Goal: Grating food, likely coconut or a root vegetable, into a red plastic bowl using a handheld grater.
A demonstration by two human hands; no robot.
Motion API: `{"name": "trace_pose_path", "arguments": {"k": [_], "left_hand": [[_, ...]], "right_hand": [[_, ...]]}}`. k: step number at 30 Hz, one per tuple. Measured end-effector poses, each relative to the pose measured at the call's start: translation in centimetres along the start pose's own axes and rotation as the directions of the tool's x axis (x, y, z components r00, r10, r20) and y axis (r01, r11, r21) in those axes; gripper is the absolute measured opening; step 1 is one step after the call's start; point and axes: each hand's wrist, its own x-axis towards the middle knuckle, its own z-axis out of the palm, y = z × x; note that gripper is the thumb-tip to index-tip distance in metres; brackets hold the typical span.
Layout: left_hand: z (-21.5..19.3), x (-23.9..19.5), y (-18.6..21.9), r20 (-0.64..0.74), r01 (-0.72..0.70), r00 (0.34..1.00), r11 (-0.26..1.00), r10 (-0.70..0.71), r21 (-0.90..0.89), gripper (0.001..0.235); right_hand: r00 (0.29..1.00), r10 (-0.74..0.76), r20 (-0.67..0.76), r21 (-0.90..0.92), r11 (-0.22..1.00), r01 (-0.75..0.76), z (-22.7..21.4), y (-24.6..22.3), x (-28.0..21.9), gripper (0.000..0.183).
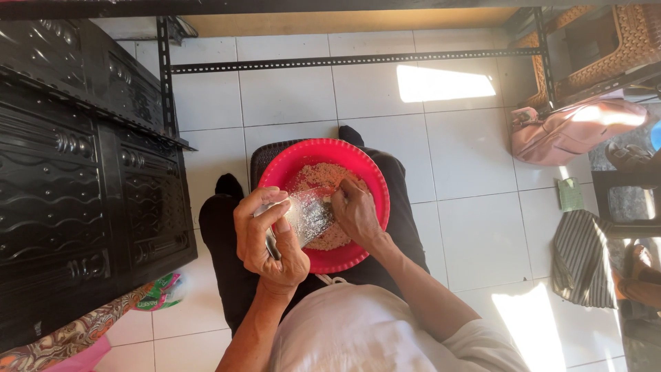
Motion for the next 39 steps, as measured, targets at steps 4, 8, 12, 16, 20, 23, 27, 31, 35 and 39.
{"name": "trace_pose_path", "arguments": {"k": [4,8,12,16,20,23,27,31,35,39], "left_hand": [[0.1,0.2,0.4,0.003,-0.016,1.0,1.0,0.016,0.006,0.014],[0.4,0.3,0.5,0.007,-0.016,1.0,1.0,0.016,-0.009,0.014],[0.5,0.4,0.7,0.003,-0.028,1.0,1.0,0.028,-0.003,0.013],[0.5,0.4,0.5,0.007,-0.018,1.0,1.0,0.018,-0.004,0.013],[0.4,0.5,0.6,0.005,-0.032,0.999,0.999,0.032,0.024,0.013],[0.3,0.5,0.3,-0.007,-0.022,1.0,1.0,0.022,0.019,0.013],[0.1,0.7,0.2,-0.025,-0.02,0.999,1.0,0.02,0.001,0.013],[0.1,0.2,0.0,-0.025,-0.022,0.999,1.0,0.021,-0.016,0.012],[0.3,0.4,0.3,-0.02,-0.02,1.0,1.0,0.02,-0.015,0.011],[0.3,0.5,0.2,-0.01,-0.026,1.0,1.0,0.026,0.003,0.012]], "right_hand": [[0.998,-0.055,-0.043,0.003,0.998,0.055,0.0,0.3,0.0,0.017],[0.998,-0.031,-0.047,0.015,0.999,0.032,-0.5,-0.5,-0.2,0.018],[0.986,-0.154,-0.066,0.044,0.987,0.158,-0.9,-1.2,-1.1,0.019],[0.989,-0.141,-0.036,0.077,0.987,0.144,-2.1,-4.6,-2.0,0.017],[0.955,-0.293,-0.038,0.133,0.946,0.295,-2.9,-7.0,-2.9,0.012],[0.954,-0.296,-0.045,0.152,0.942,0.3,-2.4,-6.4,-2.5,0.012],[0.967,-0.242,-0.079,0.084,0.965,0.248,-0.6,-2.7,-0.8,0.015],[0.997,-0.056,-0.046,0.02,0.998,0.057,-0.3,-0.9,-0.5,0.018],[0.999,-0.039,-0.023,0.031,0.999,0.04,-0.9,-1.7,-0.7,0.017],[0.993,-0.117,-0.033,0.037,0.992,0.118,-1.5,-2.9,-1.8,0.017]]}}
